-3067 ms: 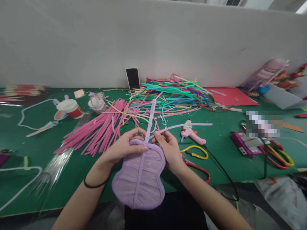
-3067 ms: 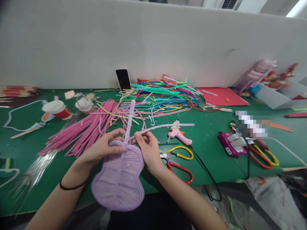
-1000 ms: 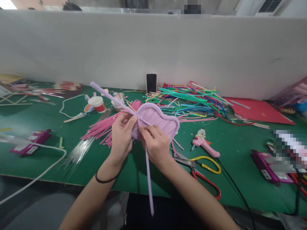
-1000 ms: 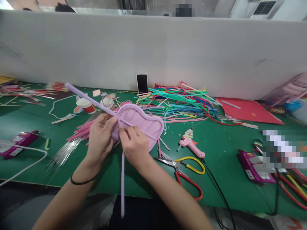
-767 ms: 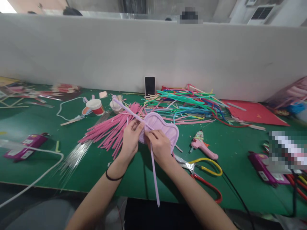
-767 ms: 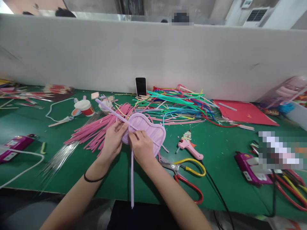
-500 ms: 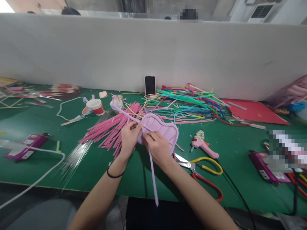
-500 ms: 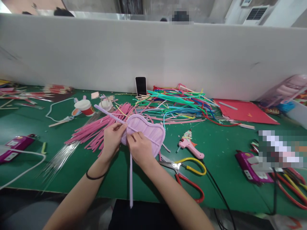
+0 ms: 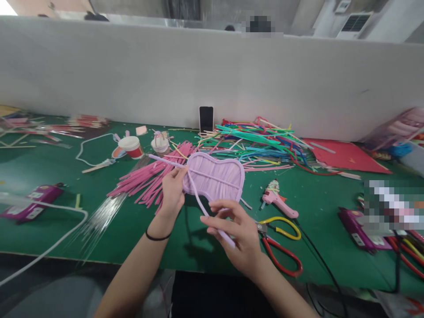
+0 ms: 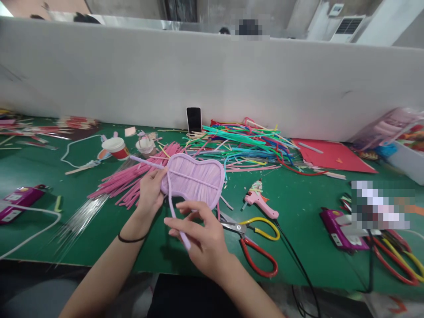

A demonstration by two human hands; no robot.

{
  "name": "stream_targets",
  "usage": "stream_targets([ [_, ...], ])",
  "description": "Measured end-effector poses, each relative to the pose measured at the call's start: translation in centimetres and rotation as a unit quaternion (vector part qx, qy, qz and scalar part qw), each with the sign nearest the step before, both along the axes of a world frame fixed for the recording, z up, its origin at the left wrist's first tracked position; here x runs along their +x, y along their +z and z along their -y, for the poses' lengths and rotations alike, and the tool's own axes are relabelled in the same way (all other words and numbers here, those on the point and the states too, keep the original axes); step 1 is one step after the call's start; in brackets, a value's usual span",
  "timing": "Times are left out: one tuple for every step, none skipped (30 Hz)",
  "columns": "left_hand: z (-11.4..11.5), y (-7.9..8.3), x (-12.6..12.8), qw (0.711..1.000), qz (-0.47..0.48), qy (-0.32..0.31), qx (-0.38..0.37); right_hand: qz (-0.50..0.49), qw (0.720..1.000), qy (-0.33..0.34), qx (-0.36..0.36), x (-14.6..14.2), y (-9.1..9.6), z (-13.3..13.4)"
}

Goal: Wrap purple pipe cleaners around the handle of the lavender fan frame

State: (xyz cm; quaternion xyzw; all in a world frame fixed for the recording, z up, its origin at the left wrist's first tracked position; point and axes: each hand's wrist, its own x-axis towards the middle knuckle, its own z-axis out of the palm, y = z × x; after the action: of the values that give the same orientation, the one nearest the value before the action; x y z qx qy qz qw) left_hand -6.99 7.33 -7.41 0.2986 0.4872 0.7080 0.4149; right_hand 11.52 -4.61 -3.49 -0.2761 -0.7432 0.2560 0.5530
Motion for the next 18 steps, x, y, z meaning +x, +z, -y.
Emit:
stream_targets([
  [0.1,0.1,0.1,1.0,0.006,0.005,0.008,-0.035,0.998,0.009,-0.054,-0.2,0.0,0.0],
  [0.2,0.2,0.3,1.0,0.011,0.01,0.016,-0.078,0.99,0.023,-0.119,-0.5,-0.1,0.0],
  [0.4,0.3,0.5,0.999,0.015,0.016,0.025,-0.131,0.973,0.038,-0.188,-0.7,-0.2,-0.1],
  [0.6,0.5,0.6,0.999,0.018,0.022,0.035,-0.189,0.947,0.05,-0.256,-1.0,-0.2,-0.2],
  [0.9,0.8,0.8,0.998,0.02,0.028,0.046,-0.248,0.915,0.055,-0.313,-1.2,-0.2,-0.3],
  [1.2,1.1,1.1,0.998,0.02,0.033,0.056,-0.3,0.883,0.057,-0.357,-1.4,-0.2,-0.4],
  [1.6,1.5,1.3,0.997,0.016,0.039,0.068,-0.34,0.855,0.059,-0.387,-1.6,-0.1,-0.6],
  [2.0,2.0,1.6,0.996,0.01,0.045,0.081,-0.364,0.835,0.063,-0.408,-1.8,0.0,-0.7],
  [2.5,2.4,1.8,0.994,0.0,0.052,0.097,-0.375,0.823,0.069,-0.421,-1.9,0.2,-0.8],
  [2.9,2.9,2.1,0.991,-0.019,0.059,0.117,-0.374,0.819,0.077,-0.428,-2.0,0.5,-0.9],
  [3.4,3.3,2.4,0.988,-0.039,0.066,0.133,-0.365,0.82,0.088,-0.432,-2.1,0.7,-0.9],
  [3.8,3.7,2.6,0.985,-0.062,0.072,0.144,-0.348,0.823,0.102,-0.436,-2.2,0.9,-1.0],
  [4.1,4.0,2.9,0.982,-0.084,0.078,0.148,-0.328,0.827,0.117,-0.441,-2.2,1.2,-1.1],
  [4.4,4.2,3.1,0.98,-0.102,0.082,0.147,-0.308,0.83,0.131,-0.447,-2.2,1.4,-1.2],
  [4.6,4.3,3.3,0.979,-0.116,0.086,0.144,-0.289,0.832,0.143,-0.452,-2.3,1.7,-1.4],
  [4.8,4.4,3.4,0.978,-0.126,0.088,0.142,-0.274,0.833,0.151,-0.457,-2.3,1.9,-1.6],
  [4.9,4.4,3.6,0.977,-0.132,0.088,0.143,-0.263,0.833,0.156,-0.461,-2.3,2.1,-1.8],
  [5.0,4.4,3.7,0.976,-0.134,0.085,0.146,-0.256,0.833,0.16,-0.463,-2.4,2.3,-2.0],
])
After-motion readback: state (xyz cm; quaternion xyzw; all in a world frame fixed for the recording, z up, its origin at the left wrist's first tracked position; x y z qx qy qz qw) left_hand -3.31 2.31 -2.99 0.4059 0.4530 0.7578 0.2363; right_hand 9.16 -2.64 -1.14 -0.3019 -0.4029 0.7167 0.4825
